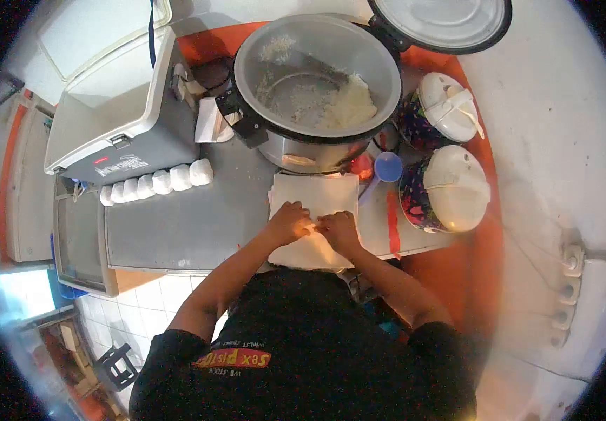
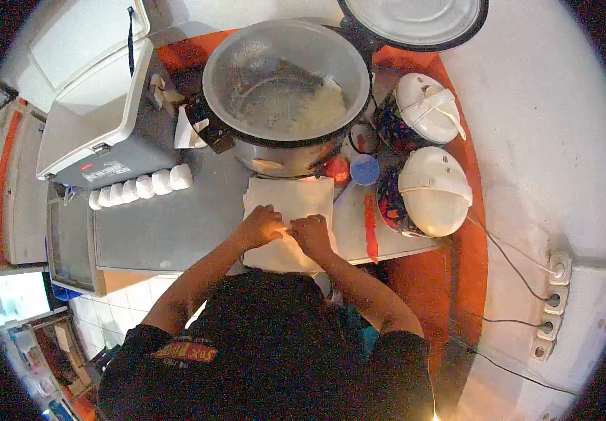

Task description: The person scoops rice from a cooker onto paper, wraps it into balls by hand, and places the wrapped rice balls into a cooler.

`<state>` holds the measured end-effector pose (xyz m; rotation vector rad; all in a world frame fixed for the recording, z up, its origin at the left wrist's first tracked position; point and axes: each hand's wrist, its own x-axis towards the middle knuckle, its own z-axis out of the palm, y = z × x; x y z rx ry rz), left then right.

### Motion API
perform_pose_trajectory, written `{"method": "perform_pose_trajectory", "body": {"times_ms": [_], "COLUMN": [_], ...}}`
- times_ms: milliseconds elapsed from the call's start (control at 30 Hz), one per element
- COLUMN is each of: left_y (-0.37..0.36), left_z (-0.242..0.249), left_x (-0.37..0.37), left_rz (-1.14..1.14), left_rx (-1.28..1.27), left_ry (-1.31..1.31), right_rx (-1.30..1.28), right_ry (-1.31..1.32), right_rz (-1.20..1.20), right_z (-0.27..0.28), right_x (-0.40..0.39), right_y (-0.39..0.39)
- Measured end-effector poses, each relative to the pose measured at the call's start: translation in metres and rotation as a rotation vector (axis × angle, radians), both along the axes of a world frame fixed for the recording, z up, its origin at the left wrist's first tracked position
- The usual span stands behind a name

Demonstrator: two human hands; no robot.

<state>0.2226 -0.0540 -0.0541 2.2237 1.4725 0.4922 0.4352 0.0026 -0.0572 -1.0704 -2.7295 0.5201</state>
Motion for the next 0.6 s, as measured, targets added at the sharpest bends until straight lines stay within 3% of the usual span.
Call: {"method": "perform_pose_trajectory", "body": {"times_ms": [67, 133, 200, 233, 300, 333, 367, 400, 433, 467, 533, 600], "left_y": [0.009, 0.011, 0.007, 0.008, 0.009, 0.008, 0.007, 0.005, 0.004, 0.001, -0.002, -0.004], "left_z": [-0.013, -0.021, -0.033, -0.04, -0.047, -0.051, -0.046, -0.04, -0.036, -0.037, -0.04, -0.054], "left_x": [-0.001, -0.003, -0.013, -0.018, -0.025, -0.026, -0.024, -0.022, -0.019, -0.014, -0.007, -0.002], "left_rz": [0.047, 0.094, 0.275, 0.274, 0.299, 0.298, 0.348, 0.396, 0.396, 0.451, 0.499, 0.629], "left_rx": [-0.118, -0.24, -0.286, -0.288, -0.038, -0.041, 0.169, 0.379, 0.374, 0.249, 0.12, -0.163], "left_ry": [0.012, 0.025, -0.225, -0.226, -0.193, -0.192, -0.148, -0.101, -0.099, -0.138, -0.179, -0.183], "right_rx": [-0.167, -0.173, -0.271, -0.281, -0.196, -0.108, -0.112, 0.044, 0.2, 0.196, 0.092, -0.037], "right_ry": [0.138, 0.191, 0.191, 0.114, 0.135, 0.157, 0.157, 0.225, 0.293, 0.292, 0.031, 0.086], "right_rz": [0.027, 0.018, -0.091, -0.117, -0.123, -0.127, -0.127, -0.161, -0.195, -0.196, -0.226, -0.35], "right_z": [-0.007, -0.002, 0.0, 0.0, -0.005, -0.008, -0.012, -0.017, -0.022, -0.028, -0.041, -0.05], "right_x": [0.005, 0.013, 0.02, 0.021, 0.02, 0.019, 0.017, 0.014, 0.01, 0.008, 0.004, -0.003], "right_y": [0.018, 0.026, 0.031, 0.032, 0.031, 0.03, 0.028, 0.025, 0.023, 0.02, 0.017, 0.01]}}
